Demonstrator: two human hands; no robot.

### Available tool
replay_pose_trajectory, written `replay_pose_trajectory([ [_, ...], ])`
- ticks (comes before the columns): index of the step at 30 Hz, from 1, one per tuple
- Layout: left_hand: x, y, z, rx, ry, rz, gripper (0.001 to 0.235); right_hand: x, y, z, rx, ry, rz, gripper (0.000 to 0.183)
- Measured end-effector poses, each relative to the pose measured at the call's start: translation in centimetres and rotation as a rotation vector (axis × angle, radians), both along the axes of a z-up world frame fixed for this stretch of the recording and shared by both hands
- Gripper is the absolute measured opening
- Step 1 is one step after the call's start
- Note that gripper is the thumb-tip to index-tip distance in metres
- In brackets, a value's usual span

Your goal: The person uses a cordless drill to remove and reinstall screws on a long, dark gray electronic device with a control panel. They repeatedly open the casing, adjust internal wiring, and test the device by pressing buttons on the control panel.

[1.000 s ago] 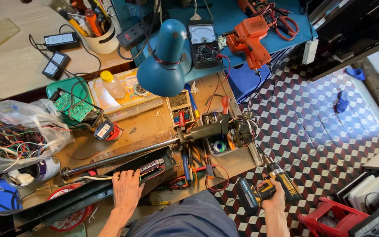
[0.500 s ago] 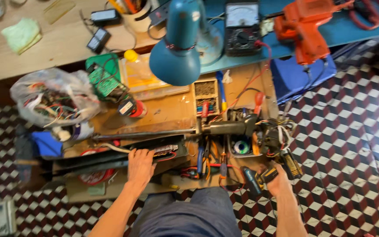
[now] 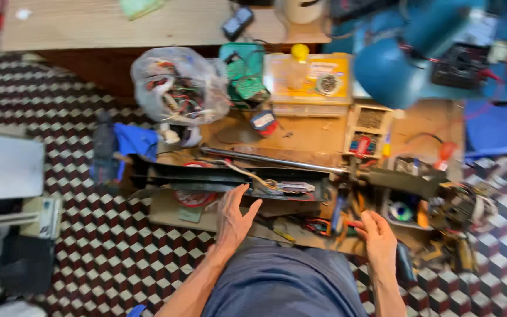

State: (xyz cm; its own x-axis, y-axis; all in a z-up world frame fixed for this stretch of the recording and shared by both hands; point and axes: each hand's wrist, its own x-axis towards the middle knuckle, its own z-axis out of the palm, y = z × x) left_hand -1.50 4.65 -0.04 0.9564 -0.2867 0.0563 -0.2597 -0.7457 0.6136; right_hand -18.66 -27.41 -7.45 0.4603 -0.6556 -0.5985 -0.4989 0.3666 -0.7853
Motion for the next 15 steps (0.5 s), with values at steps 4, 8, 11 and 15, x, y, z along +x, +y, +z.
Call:
replay_pose_trajectory([
  [4, 1.8, 8.4, -3.0, -0.562, 0.395, 0.811, 0.063, 7.3, 4.0, -2.5, 0.171, -0.159, 0.081, 0.049],
  [8, 5.6, 13.9, -8.3, -0.916, 0.585, 1.151, 0.067, 8.4, 5.5, -3.9, 0.358, -0.186, 0.015, 0.043],
  [11, 7.6, 15.2, -12.5, -1.213, 0.779, 1.102, 0.064, 8.2, 5.4, -4.8, 0.362, -0.193, -0.023, 0.037],
  [15, 9.4, 14.5, -15.8, -1.474, 0.903, 1.089, 0.049, 8.0, 4.9, -6.0, 0.349, -0.151, -0.060, 0.032],
])
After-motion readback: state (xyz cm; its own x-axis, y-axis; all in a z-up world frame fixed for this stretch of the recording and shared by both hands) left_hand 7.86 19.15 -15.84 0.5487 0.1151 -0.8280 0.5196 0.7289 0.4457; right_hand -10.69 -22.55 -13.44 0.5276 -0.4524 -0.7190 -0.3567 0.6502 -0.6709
